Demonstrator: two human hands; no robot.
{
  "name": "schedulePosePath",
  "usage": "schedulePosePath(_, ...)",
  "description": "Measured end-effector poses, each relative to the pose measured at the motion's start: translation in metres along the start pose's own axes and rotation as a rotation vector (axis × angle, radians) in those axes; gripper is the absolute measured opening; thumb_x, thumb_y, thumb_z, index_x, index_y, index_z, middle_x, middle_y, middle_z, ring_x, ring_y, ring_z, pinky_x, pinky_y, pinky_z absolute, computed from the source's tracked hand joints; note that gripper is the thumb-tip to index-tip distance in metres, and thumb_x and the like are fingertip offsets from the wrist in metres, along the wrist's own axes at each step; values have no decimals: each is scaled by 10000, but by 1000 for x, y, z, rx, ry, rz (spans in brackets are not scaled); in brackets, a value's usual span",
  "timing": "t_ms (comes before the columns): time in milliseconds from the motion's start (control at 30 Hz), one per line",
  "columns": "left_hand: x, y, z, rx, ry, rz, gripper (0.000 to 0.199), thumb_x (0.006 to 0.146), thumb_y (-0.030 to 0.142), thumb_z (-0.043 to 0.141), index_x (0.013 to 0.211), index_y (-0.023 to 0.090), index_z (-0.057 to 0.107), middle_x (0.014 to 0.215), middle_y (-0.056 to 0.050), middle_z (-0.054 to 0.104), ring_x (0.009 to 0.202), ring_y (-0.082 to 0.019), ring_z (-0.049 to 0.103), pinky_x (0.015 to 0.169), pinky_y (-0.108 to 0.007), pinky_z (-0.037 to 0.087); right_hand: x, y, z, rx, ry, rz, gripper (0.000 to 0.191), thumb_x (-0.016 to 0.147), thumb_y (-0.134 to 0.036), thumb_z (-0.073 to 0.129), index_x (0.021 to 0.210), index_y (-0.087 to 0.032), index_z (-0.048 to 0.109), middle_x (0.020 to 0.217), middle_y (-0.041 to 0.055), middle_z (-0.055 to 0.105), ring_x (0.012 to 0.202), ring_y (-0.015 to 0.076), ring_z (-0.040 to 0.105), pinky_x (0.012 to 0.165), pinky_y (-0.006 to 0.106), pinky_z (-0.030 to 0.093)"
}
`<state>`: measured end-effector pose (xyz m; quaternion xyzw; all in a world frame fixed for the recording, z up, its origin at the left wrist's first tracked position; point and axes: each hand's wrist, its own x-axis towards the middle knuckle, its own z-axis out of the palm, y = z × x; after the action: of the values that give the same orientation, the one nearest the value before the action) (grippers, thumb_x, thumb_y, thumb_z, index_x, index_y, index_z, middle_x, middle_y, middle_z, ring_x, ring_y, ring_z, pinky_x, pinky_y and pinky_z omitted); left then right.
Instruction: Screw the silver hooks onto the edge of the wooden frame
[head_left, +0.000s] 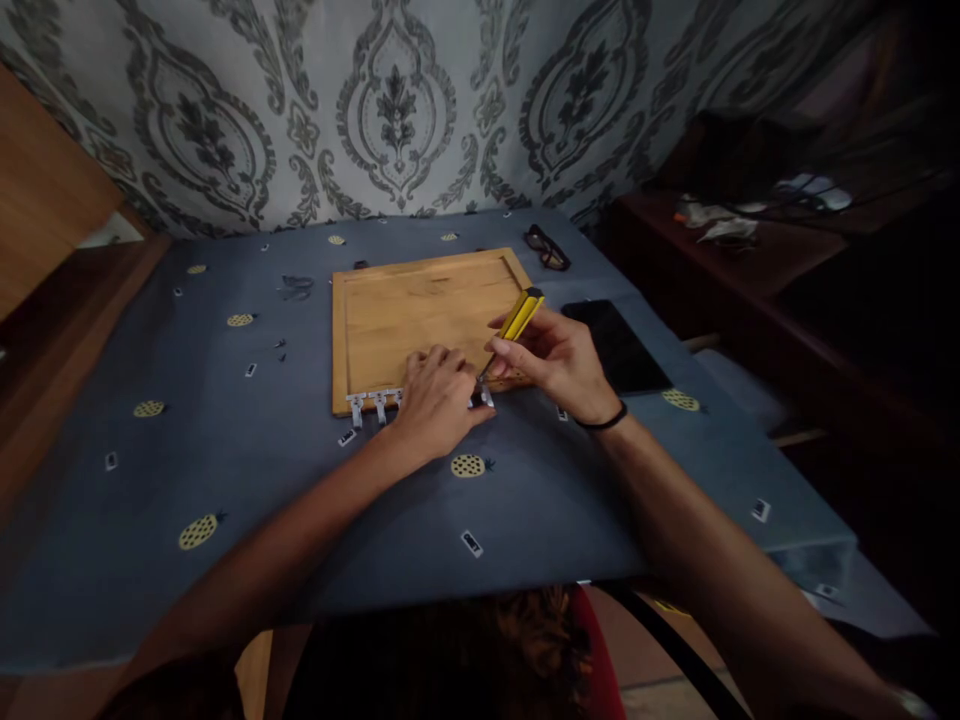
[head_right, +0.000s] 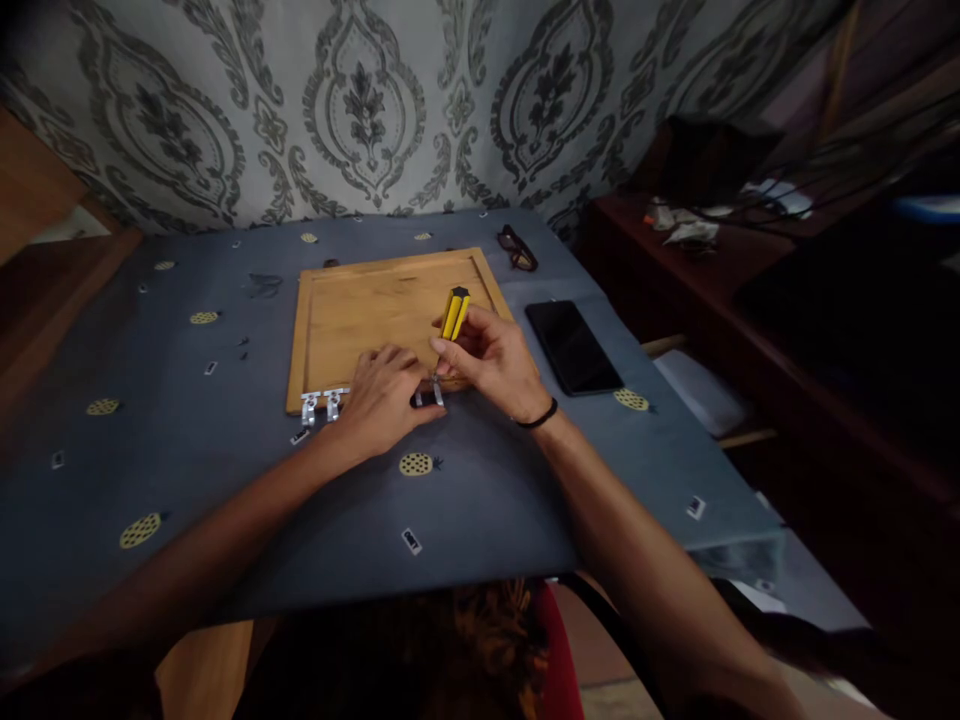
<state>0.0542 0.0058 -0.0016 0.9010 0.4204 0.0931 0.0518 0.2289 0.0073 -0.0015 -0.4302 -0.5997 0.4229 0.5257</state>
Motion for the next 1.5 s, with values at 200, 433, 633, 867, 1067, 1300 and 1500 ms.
schedulePosePath(200, 0, 0, 0, -13, -3, -6, 401, 860, 474, 740, 1105, 160, 693, 1159, -94, 662, 1161, -308, 538, 966, -454, 411, -1, 2, -2, -45, -37, -3, 383, 724, -543, 837, 861, -219, 683, 670, -12, 687, 586, 144, 665, 580, 291, 574)
schedulePosePath(433, 0, 0, 0, -16, 4, 8, 380, 865, 458, 738, 1085, 151, 690, 1163, -106, 660, 1175, -321, 531, 971, -481, 415, -3, 2, 6, -55, 144, -99, 434, 644, -542, 887, 738, -244, 584, 633, -44, 615, 479, 121, 598, 463, 280, 526)
schedulePosePath(633, -1, 0, 0, -8, 0, 5, 364, 876, 460, 724, 1076, 159, 684, 1152, -101, 659, 1161, -309, 530, 968, -464, 411, -2, -5, 6, -78, 181, -109, 442, 655, -601, 857, 770, -261, 599, 655, -32, 617, 487, 133, 605, 475, 307, 550)
schedulePosePath(867, -1, 0, -1, -6, -14, 5, 401, 878, 461, 720, 1115, 141, 675, 1158, -109, 646, 1176, -320, 520, 967, -465, 393, -1, 3, 7, -39, 108, -82, 430, 678, -562, 862, 751, -256, 569, 636, -37, 606, 510, 135, 621, 502, 301, 552)
schedulePosePath(1067, -1, 0, 0, 14, -7, 4, 379, 885, 477, 710, 1086, 159, 676, 1158, -101, 659, 1169, -309, 530, 961, -453, 403, -1, 7, 7, -11, 74, -51, 432, 683, -546, 864, 771, -253, 560, 653, -34, 604, 522, 145, 619, 499, 312, 533)
schedulePosePath(1300, -1, 0, -1, -6, -12, 3, 397, 878, 466, 719, 1114, 149, 678, 1157, -100, 652, 1175, -315, 528, 967, -460, 403, -1, 4, 3, -12, 8, -27, 381, 697, -517, 864, 818, -256, 615, 657, -35, 628, 548, 146, 631, 534, 307, 548)
schedulePosePath(1500, -1, 1, -3, -24, -24, -3, 378, 873, 447, 730, 1081, 135, 685, 1147, -106, 650, 1178, -321, 525, 969, -466, 398, -1, -1, -3, -61, -51, -17, 392, 785, -546, 787, 1003, -231, 710, 680, -6, 696, 605, 156, 667, 623, 320, 579)
